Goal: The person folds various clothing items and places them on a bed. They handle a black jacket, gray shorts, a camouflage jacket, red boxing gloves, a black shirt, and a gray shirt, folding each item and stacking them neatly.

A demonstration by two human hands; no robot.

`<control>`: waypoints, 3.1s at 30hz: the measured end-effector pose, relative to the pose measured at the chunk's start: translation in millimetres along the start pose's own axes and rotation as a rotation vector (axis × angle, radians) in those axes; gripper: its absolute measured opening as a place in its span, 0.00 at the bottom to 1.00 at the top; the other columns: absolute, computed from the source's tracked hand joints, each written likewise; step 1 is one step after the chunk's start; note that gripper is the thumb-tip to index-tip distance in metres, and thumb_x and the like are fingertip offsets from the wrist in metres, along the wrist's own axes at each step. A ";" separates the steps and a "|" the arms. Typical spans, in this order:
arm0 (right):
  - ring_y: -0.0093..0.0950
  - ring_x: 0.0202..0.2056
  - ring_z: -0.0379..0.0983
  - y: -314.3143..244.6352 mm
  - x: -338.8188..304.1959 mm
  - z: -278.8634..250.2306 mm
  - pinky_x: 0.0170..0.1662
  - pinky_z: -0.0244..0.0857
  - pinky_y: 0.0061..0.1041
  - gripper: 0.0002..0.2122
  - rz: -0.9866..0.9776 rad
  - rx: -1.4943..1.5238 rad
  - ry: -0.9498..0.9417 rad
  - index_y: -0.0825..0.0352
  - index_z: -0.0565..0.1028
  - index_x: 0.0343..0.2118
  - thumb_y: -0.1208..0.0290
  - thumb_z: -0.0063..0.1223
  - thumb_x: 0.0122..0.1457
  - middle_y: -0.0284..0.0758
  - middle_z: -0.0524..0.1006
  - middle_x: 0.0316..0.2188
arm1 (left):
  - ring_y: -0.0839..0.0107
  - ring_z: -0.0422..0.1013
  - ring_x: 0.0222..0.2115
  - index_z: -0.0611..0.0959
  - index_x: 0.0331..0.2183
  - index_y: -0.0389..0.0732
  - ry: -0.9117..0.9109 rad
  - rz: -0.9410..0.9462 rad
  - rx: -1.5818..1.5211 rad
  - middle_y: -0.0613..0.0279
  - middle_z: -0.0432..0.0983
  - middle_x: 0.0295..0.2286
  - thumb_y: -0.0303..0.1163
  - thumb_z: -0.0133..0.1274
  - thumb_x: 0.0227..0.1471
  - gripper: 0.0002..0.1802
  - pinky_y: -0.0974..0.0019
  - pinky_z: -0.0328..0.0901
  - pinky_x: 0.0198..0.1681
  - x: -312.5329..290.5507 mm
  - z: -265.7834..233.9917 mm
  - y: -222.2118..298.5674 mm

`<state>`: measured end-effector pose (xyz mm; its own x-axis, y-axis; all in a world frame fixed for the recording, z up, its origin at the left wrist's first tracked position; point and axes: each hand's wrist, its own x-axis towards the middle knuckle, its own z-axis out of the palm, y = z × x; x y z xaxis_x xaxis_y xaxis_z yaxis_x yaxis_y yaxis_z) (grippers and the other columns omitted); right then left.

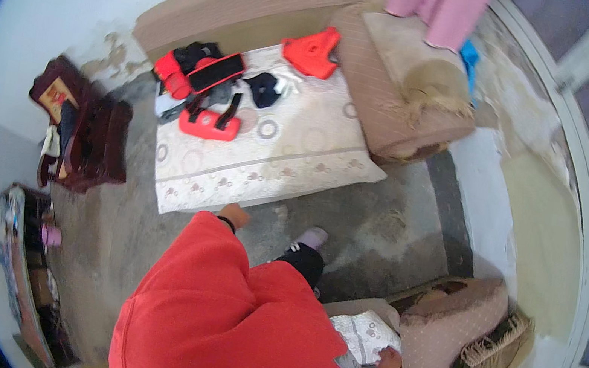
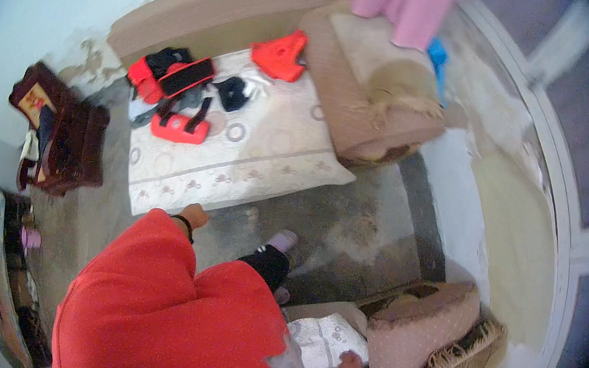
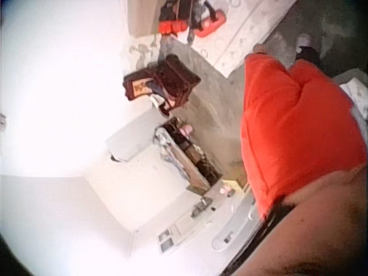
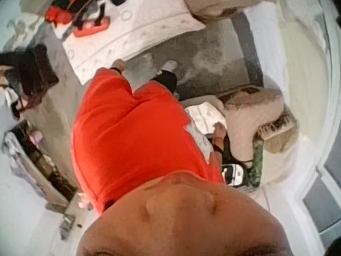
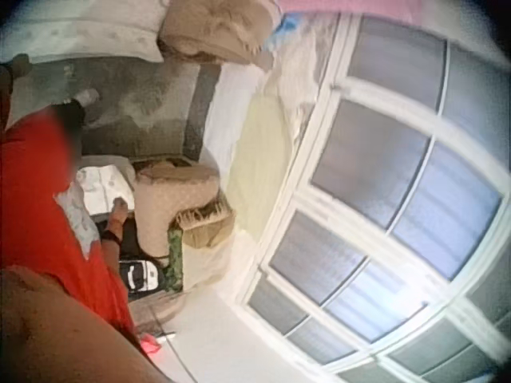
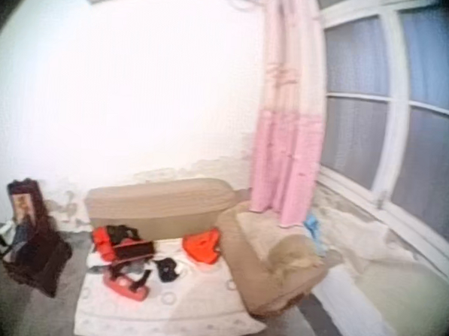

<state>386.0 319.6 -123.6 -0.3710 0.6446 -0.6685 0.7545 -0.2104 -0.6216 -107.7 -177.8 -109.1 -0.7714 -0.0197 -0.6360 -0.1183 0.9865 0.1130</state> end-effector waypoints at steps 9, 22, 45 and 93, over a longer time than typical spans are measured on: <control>0.26 0.30 0.74 -259.1 66.0 189.1 0.32 0.69 0.26 0.14 -0.129 -0.120 -0.099 0.72 0.75 0.40 0.71 0.57 0.51 0.36 0.77 0.32 | 0.53 0.75 0.36 0.84 0.33 0.37 -0.237 0.066 -0.315 0.45 0.78 0.33 0.53 0.51 0.47 0.27 0.56 0.67 0.42 36.3 -40.9 -122.2; 0.35 0.39 0.76 -568.0 82.6 611.8 0.44 0.69 0.30 0.16 -0.721 -0.834 -0.679 0.68 0.76 0.39 0.66 0.59 0.48 0.42 0.78 0.36 | 0.70 0.70 0.24 0.81 0.27 0.36 0.033 -0.366 -0.974 0.59 0.76 0.22 0.42 0.54 0.47 0.17 0.64 0.64 0.27 103.2 -101.0 -210.2; 0.38 0.59 0.59 -716.6 106.3 1200.7 0.59 0.51 0.49 0.40 -1.456 -1.450 -0.572 0.55 0.56 0.61 0.67 0.64 0.44 0.37 0.65 0.57 | 0.75 0.72 0.31 0.79 0.38 0.36 -0.108 -0.897 -1.531 0.62 0.77 0.30 0.36 0.55 0.54 0.14 0.70 0.67 0.37 84.4 -127.6 -86.9; 0.44 0.50 0.67 -529.5 60.3 1135.7 0.55 0.59 0.35 0.50 -0.723 -0.947 -1.442 0.71 0.61 0.56 0.54 0.74 0.27 0.48 0.70 0.48 | 0.64 0.58 0.51 0.53 0.54 0.38 0.297 -0.681 -2.251 0.55 0.58 0.50 0.30 0.70 0.36 0.51 0.57 0.55 0.57 425.0 -94.0 -309.7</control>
<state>-650.7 -364.8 -298.5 -0.4470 -0.7324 -0.5136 0.0865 0.5361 -0.8397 -457.8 -507.0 -342.6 -0.3553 -0.3534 -0.8654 -0.3678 -0.7983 0.4769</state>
